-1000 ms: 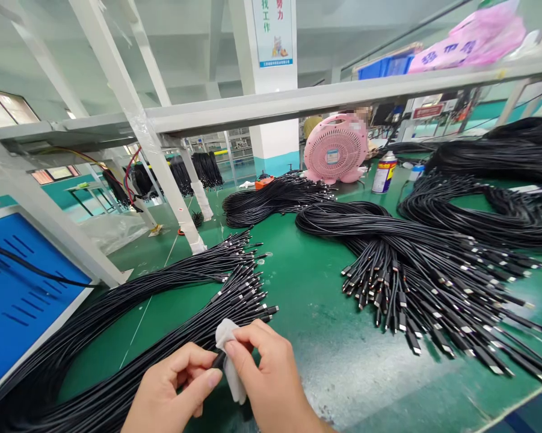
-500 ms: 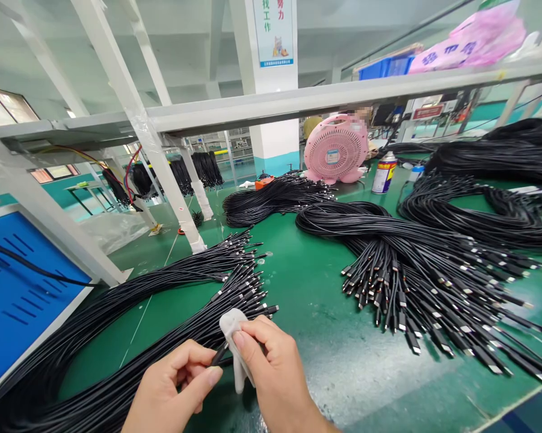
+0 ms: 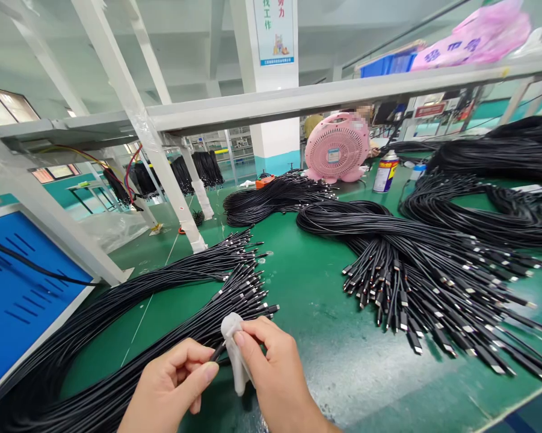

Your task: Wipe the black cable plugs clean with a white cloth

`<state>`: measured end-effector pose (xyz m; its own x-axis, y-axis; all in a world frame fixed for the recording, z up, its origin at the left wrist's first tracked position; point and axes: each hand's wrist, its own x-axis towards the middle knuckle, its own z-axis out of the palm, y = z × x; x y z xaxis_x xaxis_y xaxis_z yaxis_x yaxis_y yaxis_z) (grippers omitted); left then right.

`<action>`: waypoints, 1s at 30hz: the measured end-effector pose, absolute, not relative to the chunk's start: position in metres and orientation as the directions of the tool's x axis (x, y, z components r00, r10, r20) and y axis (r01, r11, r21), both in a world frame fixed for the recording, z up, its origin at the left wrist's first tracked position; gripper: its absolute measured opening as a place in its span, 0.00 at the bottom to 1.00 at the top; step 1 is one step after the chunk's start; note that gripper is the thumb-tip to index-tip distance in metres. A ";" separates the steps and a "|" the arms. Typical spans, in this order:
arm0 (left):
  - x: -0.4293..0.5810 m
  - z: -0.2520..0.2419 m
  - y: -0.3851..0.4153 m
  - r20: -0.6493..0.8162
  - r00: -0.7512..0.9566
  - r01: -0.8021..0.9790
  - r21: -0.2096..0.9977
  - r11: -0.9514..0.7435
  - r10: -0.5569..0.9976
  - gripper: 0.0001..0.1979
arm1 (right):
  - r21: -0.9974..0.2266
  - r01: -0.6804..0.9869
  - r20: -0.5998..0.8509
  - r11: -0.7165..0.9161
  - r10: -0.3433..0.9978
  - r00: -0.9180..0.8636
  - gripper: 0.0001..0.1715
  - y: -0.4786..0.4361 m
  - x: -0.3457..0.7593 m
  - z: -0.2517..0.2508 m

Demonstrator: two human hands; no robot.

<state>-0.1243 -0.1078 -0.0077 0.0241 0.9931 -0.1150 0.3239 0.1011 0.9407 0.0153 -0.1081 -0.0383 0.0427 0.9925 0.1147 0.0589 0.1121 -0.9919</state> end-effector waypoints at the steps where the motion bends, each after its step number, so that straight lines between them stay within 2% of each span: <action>1: -0.124 -0.008 -0.108 -0.104 0.022 0.336 0.938 0.090 0.994 0.11 | -0.992 0.040 0.122 0.120 0.992 0.044 0.15 -0.108 0.016 -0.038; 6: -0.127 -0.017 -0.108 -0.025 0.051 0.411 0.912 0.002 0.998 0.07 | -0.989 0.023 0.145 0.146 0.989 -0.035 0.14 -0.109 0.014 -0.037; 13: -0.137 -0.014 -0.099 -0.193 0.270 0.283 0.952 0.114 0.943 0.15 | -0.984 0.073 0.155 0.159 0.986 -0.057 0.16 -0.112 0.012 -0.036; 16: -0.134 -0.008 -0.100 -0.221 0.289 0.359 0.927 0.108 0.931 0.15 | -0.990 0.068 0.122 0.126 0.991 -0.055 0.16 -0.112 0.012 -0.036; 18: -0.133 -0.010 -0.103 -0.140 0.252 0.463 0.886 0.008 0.958 0.11 | -0.995 0.034 0.091 0.092 0.995 -0.034 0.16 -0.111 0.011 -0.035; 19: -0.133 -0.013 -0.104 -0.055 0.218 0.524 0.849 -0.070 0.974 0.08 | -0.997 0.013 0.076 0.076 0.997 -0.025 0.16 -0.111 0.011 -0.035; 21: -0.132 -0.022 -0.108 0.224 0.182 0.650 0.703 -0.288 0.957 0.04 | -0.998 -0.018 0.058 0.058 0.998 -0.010 0.16 -0.110 0.010 -0.034; 24: -0.131 -0.034 -0.112 0.612 0.251 0.800 0.306 -0.517 0.750 0.03 | -0.998 -0.022 0.053 0.053 0.999 -0.003 0.17 -0.109 0.011 -0.034; 26: -0.129 -0.036 -0.113 0.703 0.317 0.842 0.100 -0.530 0.636 0.04 | -0.998 -0.012 0.069 0.069 0.998 -0.006 0.16 -0.108 0.011 -0.035; 27: -0.129 -0.036 -0.113 0.713 0.331 0.852 0.056 -0.520 0.618 0.04 | -0.996 -0.002 0.085 0.085 0.996 -0.009 0.16 -0.108 0.011 -0.036; 28: -0.129 -0.035 -0.113 0.709 0.343 0.851 0.043 -0.523 0.616 0.04 | -0.995 0.011 0.104 0.104 0.995 -0.010 0.16 -0.108 0.012 -0.037; 30: -0.129 -0.032 -0.112 0.665 0.352 0.827 0.108 -0.551 0.659 0.04 | -0.990 0.035 0.135 0.136 0.991 -0.014 0.15 -0.109 0.012 -0.038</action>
<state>-0.1293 -0.1125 -0.0324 0.3523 0.6588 0.6648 0.8274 -0.5512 0.1078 0.0120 -0.1087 -0.0381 -0.0139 0.9907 0.1355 0.0347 0.1359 -0.9901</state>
